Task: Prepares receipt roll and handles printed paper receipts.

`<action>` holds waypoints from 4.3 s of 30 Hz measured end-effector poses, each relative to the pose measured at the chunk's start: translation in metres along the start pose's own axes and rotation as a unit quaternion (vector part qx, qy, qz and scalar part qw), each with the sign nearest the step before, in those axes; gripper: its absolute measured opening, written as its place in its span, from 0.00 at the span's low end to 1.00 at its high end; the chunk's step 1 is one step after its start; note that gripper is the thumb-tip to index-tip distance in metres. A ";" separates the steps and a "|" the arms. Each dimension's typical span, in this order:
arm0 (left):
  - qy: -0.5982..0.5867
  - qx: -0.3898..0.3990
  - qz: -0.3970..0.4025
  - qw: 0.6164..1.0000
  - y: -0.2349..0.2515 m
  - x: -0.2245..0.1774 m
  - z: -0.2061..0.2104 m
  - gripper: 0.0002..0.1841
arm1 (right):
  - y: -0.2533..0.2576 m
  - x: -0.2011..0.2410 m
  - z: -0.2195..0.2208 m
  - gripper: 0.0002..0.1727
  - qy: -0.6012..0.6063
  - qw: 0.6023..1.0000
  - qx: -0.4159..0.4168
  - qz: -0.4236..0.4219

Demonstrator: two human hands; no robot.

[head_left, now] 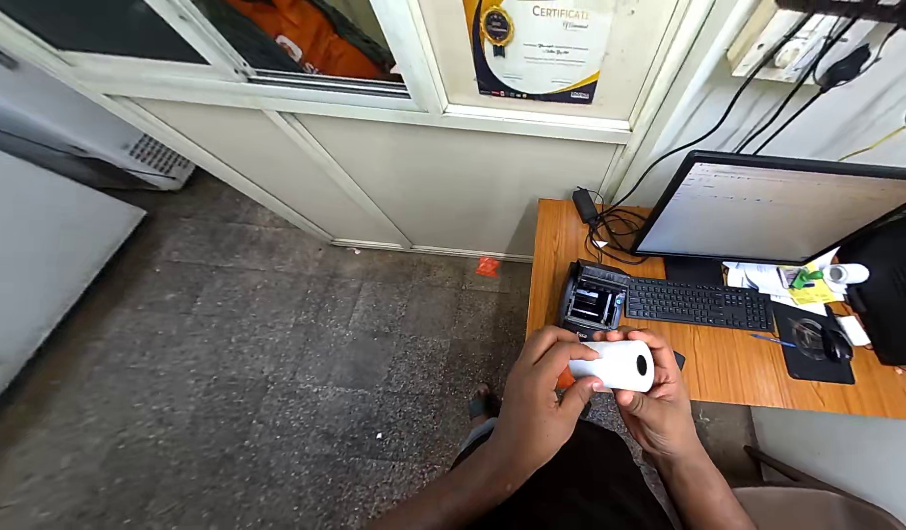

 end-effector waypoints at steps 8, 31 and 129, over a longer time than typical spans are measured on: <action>0.025 0.053 -0.028 0.998 0.007 0.000 -0.003 0.03 | 0.000 -0.006 0.000 0.36 -0.043 0.998 0.035 -0.004; 0.042 0.156 -0.028 0.986 0.019 0.053 0.031 0.39 | -0.016 -0.027 -0.056 0.23 -0.183 0.981 -0.048 0.049; -0.005 0.016 -0.409 0.912 0.017 0.252 0.062 0.35 | 0.013 -0.180 -0.131 0.05 -0.807 0.584 0.061 -0.059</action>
Point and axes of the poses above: each hand's wrist, its own y-axis towards the middle knuckle, its own z-axis out of the palm, x = y × z, the point moved 6 cm from there along y, towards the middle knuckle, and after that the axes turned 12 degrees about -y, right-handed, at the moved point
